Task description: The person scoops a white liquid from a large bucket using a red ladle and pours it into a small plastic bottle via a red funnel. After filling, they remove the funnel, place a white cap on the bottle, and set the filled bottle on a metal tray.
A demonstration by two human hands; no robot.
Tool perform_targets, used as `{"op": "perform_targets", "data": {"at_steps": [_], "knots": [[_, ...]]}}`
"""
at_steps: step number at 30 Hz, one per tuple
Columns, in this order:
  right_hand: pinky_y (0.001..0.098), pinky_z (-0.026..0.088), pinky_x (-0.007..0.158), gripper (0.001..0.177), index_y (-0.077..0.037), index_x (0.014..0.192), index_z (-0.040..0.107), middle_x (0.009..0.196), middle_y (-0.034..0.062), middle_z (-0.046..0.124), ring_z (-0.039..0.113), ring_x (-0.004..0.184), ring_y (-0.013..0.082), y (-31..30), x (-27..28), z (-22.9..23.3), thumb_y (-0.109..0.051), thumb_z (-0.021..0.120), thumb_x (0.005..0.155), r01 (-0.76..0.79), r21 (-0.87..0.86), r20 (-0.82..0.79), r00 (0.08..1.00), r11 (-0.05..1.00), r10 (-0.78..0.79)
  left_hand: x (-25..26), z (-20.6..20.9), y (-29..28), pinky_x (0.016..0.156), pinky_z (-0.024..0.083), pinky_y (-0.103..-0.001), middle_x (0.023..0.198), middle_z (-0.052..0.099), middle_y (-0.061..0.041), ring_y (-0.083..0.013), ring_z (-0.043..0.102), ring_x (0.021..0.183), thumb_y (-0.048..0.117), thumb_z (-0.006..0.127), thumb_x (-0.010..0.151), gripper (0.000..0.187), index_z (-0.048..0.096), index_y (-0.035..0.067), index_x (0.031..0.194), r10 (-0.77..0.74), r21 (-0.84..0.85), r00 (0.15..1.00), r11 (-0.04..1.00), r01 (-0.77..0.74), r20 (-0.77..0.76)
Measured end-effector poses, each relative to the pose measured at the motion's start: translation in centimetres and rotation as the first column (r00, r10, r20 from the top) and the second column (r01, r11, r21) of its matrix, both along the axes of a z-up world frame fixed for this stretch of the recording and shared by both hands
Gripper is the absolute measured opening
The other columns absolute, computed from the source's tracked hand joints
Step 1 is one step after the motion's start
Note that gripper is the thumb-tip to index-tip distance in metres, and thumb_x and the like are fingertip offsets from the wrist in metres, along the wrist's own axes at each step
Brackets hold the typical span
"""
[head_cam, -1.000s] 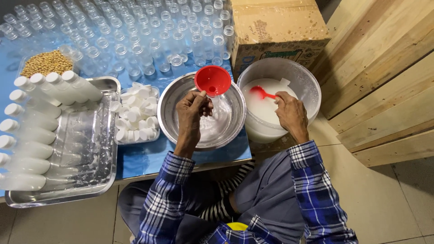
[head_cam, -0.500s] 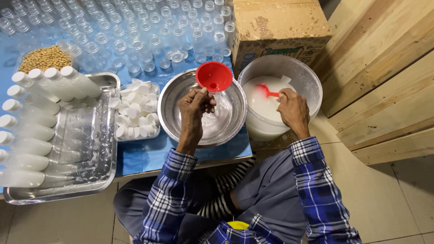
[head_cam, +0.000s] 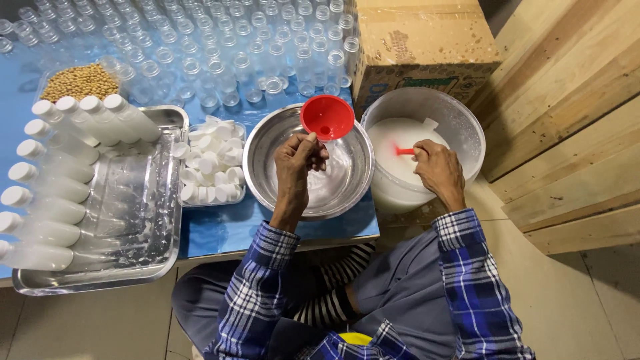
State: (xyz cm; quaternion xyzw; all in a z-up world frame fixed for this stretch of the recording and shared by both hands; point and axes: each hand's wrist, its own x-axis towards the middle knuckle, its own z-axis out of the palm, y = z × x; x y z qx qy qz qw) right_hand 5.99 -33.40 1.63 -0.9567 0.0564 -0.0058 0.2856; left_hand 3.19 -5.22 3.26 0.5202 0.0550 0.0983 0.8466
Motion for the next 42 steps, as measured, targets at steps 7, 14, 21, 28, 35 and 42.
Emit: {"op": "perform_targets", "data": {"at_steps": [7,14,21,28,35,42], "knots": [[0.0613,0.055,0.086,0.028,-0.012,0.115,0.071,0.1,0.0258,0.075,0.07,0.1,0.0509,-1.6,1.3,-3.8,-0.02,0.047,0.103,0.142,-0.094,0.056,0.989,0.985,-0.138,0.0,-0.2,0.2,0.046,0.043,-0.018,0.064,0.068,-0.014,-0.0148,0.063,0.045,0.025,0.068,0.096,0.024,0.064,0.004,0.086,0.02,0.003,1.0,1.0,-0.02,-0.007],[0.0557,0.056,0.09,0.029,-0.023,0.115,0.075,0.092,0.0093,0.079,0.073,0.098,0.0402,-0.6,0.5,-1.1,-0.03,0.049,0.102,0.005,-0.048,-0.075,0.997,0.999,-0.009,-0.2,0.2,0.0,0.046,0.043,-0.018,0.063,0.067,-0.013,-0.0142,0.063,0.045,0.025,0.068,0.097,0.024,0.064,0.004,0.086,0.03,0.024,1.0,0.999,-0.03,0.01],[0.0605,0.053,0.091,0.03,-0.018,0.123,0.07,0.103,0.0236,0.076,0.069,0.104,0.0503,-0.6,0.3,-1.6,-0.026,0.045,0.108,0.147,-0.081,0.019,0.989,0.986,-0.146,-0.1,-0.1,0.0,0.046,0.044,-0.019,0.063,0.067,-0.014,-0.015,0.063,0.045,0.025,0.068,0.096,0.025,0.064,0.003,0.085,0.036,0.043,0.999,0.998,-0.037,0.02],[0.0603,0.054,0.089,0.032,-0.02,0.115,0.074,0.095,0.0195,0.077,0.071,0.1,0.0475,-0.8,0.6,-1.7,-0.028,0.046,0.101,0.11,-0.028,-0.05,0.993,0.994,-0.111,0.1,0.2,-0.3,0.045,0.044,-0.019,0.061,0.067,-0.015,-0.0159,0.063,0.044,0.021,0.069,0.096,0.023,0.065,0.002,0.084,0.041,0.035,0.999,0.998,-0.042,0.031],[0.0598,0.054,0.087,0.029,-0.017,0.11,0.071,0.089,0.0154,0.076,0.07,0.099,0.0466,0.1,-0.3,-0.4,-0.028,0.046,0.1,0.167,0.049,0.054,0.984,0.985,-0.17,-0.1,0.3,-0.2,0.045,0.044,-0.019,0.062,0.067,-0.015,-0.0149,0.062,0.045,0.022,0.069,0.096,0.023,0.064,0.002,0.085,0.042,0.057,0.999,0.997,-0.042,0.014],[0.0635,0.054,0.082,0.026,-0.009,0.106,0.07,0.093,0.0258,0.073,0.069,0.094,0.0529,0.4,-0.4,-0.9,-0.021,0.047,0.1,0.18,0.115,0.216,0.955,0.977,-0.201,-0.2,0.4,-0.5,0.045,0.044,-0.019,0.061,0.066,-0.015,-0.0147,0.061,0.045,0.022,0.07,0.096,0.024,0.064,0.003,0.083,0.049,0.053,0.999,0.997,-0.05,0.01]]}}
